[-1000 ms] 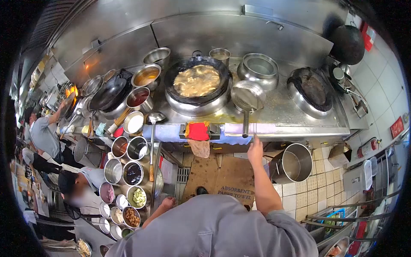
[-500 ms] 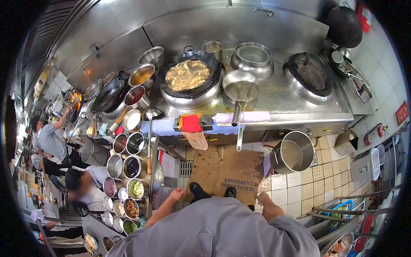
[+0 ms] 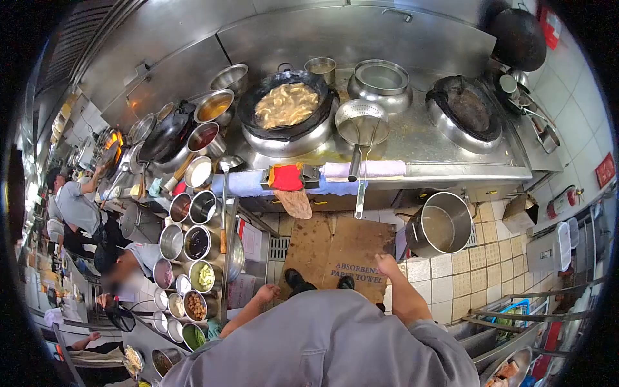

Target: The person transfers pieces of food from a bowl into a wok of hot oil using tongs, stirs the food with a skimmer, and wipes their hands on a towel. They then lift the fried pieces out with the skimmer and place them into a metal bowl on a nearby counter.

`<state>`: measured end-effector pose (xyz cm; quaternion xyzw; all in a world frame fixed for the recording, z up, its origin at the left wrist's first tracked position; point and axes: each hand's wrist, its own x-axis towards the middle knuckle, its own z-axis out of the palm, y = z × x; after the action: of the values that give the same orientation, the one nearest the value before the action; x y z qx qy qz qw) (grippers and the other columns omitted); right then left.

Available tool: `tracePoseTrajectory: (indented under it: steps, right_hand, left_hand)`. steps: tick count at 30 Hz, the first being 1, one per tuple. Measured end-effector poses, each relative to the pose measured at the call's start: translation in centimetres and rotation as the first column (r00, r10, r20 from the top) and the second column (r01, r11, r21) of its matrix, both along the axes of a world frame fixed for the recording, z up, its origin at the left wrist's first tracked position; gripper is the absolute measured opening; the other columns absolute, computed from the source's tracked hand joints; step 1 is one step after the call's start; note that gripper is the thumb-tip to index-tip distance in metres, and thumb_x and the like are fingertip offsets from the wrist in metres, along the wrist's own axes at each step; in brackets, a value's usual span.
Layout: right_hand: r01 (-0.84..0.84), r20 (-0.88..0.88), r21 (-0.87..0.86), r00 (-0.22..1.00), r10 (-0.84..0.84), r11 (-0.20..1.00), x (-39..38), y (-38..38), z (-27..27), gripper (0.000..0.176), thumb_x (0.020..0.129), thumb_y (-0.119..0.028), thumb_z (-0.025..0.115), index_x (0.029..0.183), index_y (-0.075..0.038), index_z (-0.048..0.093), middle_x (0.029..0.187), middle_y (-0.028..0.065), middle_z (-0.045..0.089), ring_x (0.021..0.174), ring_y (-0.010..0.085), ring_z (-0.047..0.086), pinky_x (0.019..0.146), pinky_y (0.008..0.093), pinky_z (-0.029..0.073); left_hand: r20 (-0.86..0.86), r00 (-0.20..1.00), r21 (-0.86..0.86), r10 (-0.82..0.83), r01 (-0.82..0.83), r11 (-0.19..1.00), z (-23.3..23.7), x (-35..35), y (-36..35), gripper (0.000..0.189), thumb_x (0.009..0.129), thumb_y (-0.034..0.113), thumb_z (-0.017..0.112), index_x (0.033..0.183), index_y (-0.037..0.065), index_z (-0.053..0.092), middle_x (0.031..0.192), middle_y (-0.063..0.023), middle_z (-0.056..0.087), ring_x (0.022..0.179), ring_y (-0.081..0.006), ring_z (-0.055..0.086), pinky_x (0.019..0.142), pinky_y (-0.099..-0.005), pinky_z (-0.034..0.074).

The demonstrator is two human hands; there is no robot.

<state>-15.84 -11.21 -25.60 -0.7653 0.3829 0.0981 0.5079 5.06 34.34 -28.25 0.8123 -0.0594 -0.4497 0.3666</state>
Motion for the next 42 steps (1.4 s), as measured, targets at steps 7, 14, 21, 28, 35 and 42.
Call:
tracePoseTrajectory:
  steps: [7, 14, 21, 28, 35, 42]
  right_hand:
    - [-0.007, 0.0, 0.228, 1.0, 0.007, 0.974, 3.1, 1.7, 2.9, 0.024, 0.086, -0.02, 0.04, 0.076, -0.003, 0.053, 0.052, 0.0064, 0.05, 0.043, 0.0167, 0.05, 0.037, 0.0312, 0.038]
    - [-0.361, 0.119, -0.045, 0.924, 0.364, 0.931, -3.4, 1.9, -6.7, 0.019, 0.083, -0.018, 0.044, 0.084, -0.006, 0.059, 0.063, 0.0096, 0.059, 0.054, 0.0213, 0.058, 0.046, 0.0343, 0.047]
    - [0.101, -0.309, 0.26, 0.951, -0.016, 0.96, -5.4, 2.2, -1.2, 0.019, 0.083, -0.021, 0.047, 0.094, -0.011, 0.059, 0.074, 0.0072, 0.061, 0.057, 0.0188, 0.059, 0.046, 0.0343, 0.047]
    - [0.09, -0.259, 0.219, 0.965, -0.031, 0.972, -5.1, 2.8, -2.6, 0.021, 0.085, -0.023, 0.045, 0.09, -0.008, 0.058, 0.073, 0.0075, 0.061, 0.058, 0.0185, 0.059, 0.048, 0.0341, 0.047]
    - [-0.513, 0.099, -0.334, 0.815, 0.571, 0.791, -5.6, 2.7, -7.9, 0.026, 0.083, -0.02, 0.045, 0.079, 0.0, 0.061, 0.065, 0.0137, 0.062, 0.05, 0.0236, 0.06, 0.047, 0.0346, 0.049]
    - [-0.051, -0.155, 0.198, 0.985, 0.082, 0.979, -3.6, 3.4, 0.9, 0.021, 0.083, -0.02, 0.047, 0.085, -0.003, 0.059, 0.07, 0.0092, 0.062, 0.057, 0.0189, 0.06, 0.049, 0.0329, 0.049]
  left_hand:
    - [-0.084, 0.995, -0.032, 0.06, -0.063, 0.998, 2.3, -0.1, -5.1, 0.021, 0.086, 0.021, 0.046, 0.093, 0.004, 0.058, 0.079, -0.0054, 0.061, 0.067, -0.015, 0.056, 0.063, -0.0277, 0.048]
    - [-0.123, 0.986, -0.063, 0.113, -0.121, 0.991, 0.5, -1.2, -1.8, 0.021, 0.088, 0.021, 0.046, 0.095, 0.006, 0.058, 0.079, -0.0048, 0.059, 0.068, -0.0156, 0.056, 0.059, -0.0299, 0.048]
    - [0.046, 0.975, 0.255, -0.218, 0.2, 0.946, 2.1, -2.7, 1.9, 0.028, 0.086, 0.024, 0.043, 0.094, 0.002, 0.059, 0.076, -0.0079, 0.061, 0.07, -0.0183, 0.058, 0.06, -0.0299, 0.047]
    - [0.024, 0.978, 0.137, -0.205, 0.2, 0.97, 3.5, -1.0, -0.2, 0.025, 0.086, 0.02, 0.043, 0.092, 0.002, 0.058, 0.076, -0.0068, 0.061, 0.065, -0.0172, 0.057, 0.058, -0.0298, 0.047]
    - [-0.114, 0.985, -0.076, 0.13, -0.14, 0.987, 2.5, -0.4, -3.2, 0.021, 0.087, 0.02, 0.045, 0.094, 0.006, 0.059, 0.077, -0.0044, 0.061, 0.064, -0.0142, 0.056, 0.057, -0.027, 0.047]
    - [-0.01, 0.998, 0.018, -0.064, 0.064, 0.998, -0.3, -2.8, 0.3, 0.023, 0.087, 0.019, 0.043, 0.095, 0.005, 0.059, 0.077, -0.0038, 0.061, 0.064, -0.0148, 0.056, 0.059, -0.0293, 0.047]
